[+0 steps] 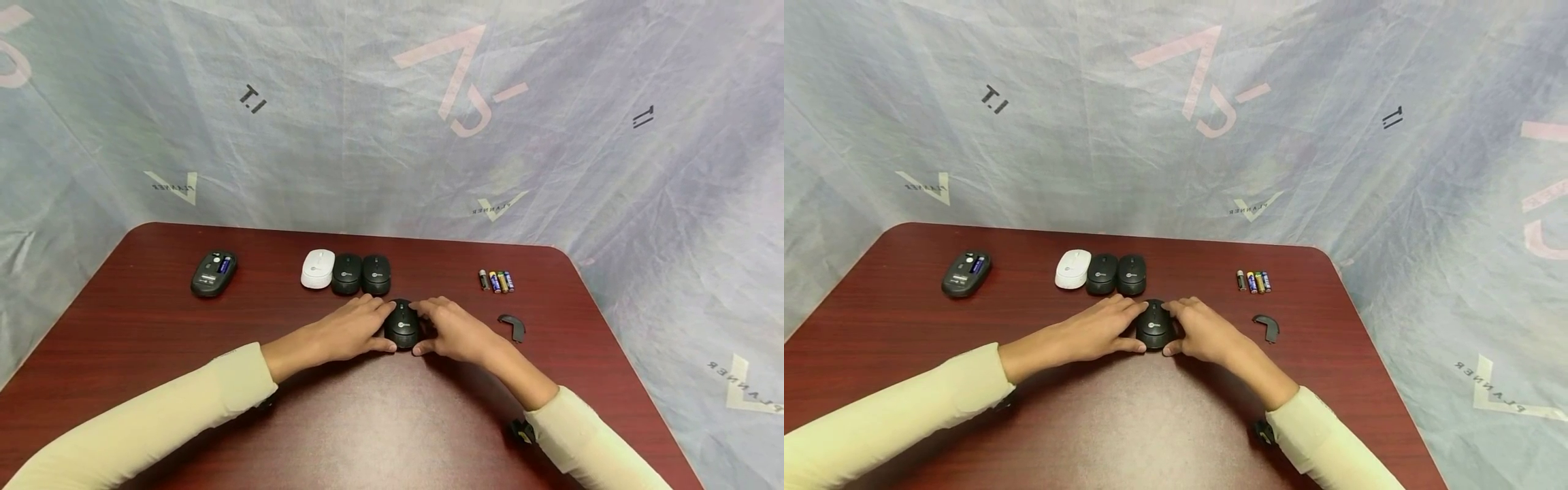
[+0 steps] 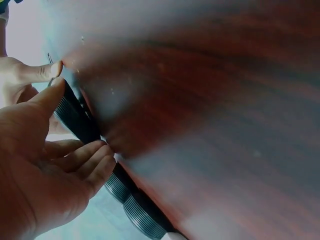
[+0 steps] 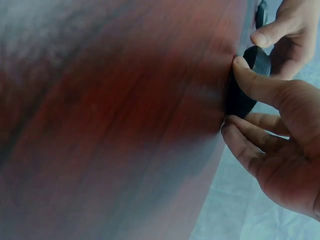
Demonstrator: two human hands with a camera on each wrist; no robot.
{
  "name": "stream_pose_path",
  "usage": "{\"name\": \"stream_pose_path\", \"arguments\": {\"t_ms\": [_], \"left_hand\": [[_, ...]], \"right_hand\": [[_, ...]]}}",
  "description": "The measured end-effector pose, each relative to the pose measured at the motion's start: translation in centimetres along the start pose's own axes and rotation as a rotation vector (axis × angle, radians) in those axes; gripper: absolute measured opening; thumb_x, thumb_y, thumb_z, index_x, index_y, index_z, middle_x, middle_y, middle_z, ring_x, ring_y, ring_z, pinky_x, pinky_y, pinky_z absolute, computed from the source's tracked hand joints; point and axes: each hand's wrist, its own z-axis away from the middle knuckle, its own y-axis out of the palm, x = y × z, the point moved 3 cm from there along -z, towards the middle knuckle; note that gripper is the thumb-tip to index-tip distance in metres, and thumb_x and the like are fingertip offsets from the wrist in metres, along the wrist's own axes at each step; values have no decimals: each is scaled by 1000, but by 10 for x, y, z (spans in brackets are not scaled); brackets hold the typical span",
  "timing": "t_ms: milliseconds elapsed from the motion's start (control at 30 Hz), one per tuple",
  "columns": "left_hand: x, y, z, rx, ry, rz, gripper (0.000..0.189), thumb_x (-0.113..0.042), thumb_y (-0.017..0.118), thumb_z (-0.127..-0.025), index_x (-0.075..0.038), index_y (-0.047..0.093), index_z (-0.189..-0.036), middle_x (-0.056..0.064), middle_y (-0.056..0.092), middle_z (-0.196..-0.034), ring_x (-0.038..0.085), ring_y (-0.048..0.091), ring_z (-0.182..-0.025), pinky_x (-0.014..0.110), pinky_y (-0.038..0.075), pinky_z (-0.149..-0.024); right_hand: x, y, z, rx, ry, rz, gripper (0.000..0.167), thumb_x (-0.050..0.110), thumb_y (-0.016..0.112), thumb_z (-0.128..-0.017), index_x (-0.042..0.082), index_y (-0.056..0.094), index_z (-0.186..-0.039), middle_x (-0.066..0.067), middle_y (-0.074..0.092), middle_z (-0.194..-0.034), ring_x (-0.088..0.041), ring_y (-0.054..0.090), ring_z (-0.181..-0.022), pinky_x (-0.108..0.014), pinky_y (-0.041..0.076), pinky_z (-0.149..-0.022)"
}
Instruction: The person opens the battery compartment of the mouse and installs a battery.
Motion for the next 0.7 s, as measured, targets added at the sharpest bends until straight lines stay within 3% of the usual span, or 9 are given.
{"name": "stream_pose_path", "arguments": {"t_ms": [100, 267, 300, 567, 700], "left_hand": [[8, 4, 1, 1, 22, 61, 78, -45, 78, -108, 9, 55, -158, 23, 67, -147, 39, 60, -141, 57, 47, -130], [13, 2, 2, 16, 0, 138, 78, -48, 74, -110, 8, 54, -160, 23, 67, -150, 37, 60, -146, 58, 42, -136], [7, -4, 5, 29, -27, 154, 75, -44, 75, -110, 9, 55, -159, 24, 67, -150, 39, 61, -145, 61, 42, -135], [8, -4, 8, 14, -81, 207, 65, -52, 57, -118, -1, 60, -159, 20, 66, -156, 35, 59, -150, 56, 51, -129], [6, -6, 9, -39, -66, 257, 52, -47, 50, -121, -8, 67, -152, 13, 72, -145, 28, 65, -137, 53, 57, -119]], "right_hand": [[2, 1, 2, -5, -25, 7, 77, 22, 100, -89, 6, 62, -154, -10, 78, -129, -29, 69, -125, -51, 63, -108], [4, 2, 5, -26, -61, 48, 71, 18, 96, -93, 11, 62, -154, -10, 76, -133, -30, 68, -126, -51, 63, -107], [5, 2, 6, -35, -71, 61, 69, 17, 95, -93, 11, 62, -154, -10, 75, -133, -30, 68, -126, -50, 64, -106], [9, 4, 10, -127, -131, 110, 47, 19, 85, -104, 9, 68, -147, -10, 77, -130, -26, 71, -116, -46, 67, -99], [10, 2, 10, -146, -102, 71, 34, 25, 80, -108, 10, 71, -137, -4, 76, -115, -18, 67, -103, -37, 63, -87]]}}
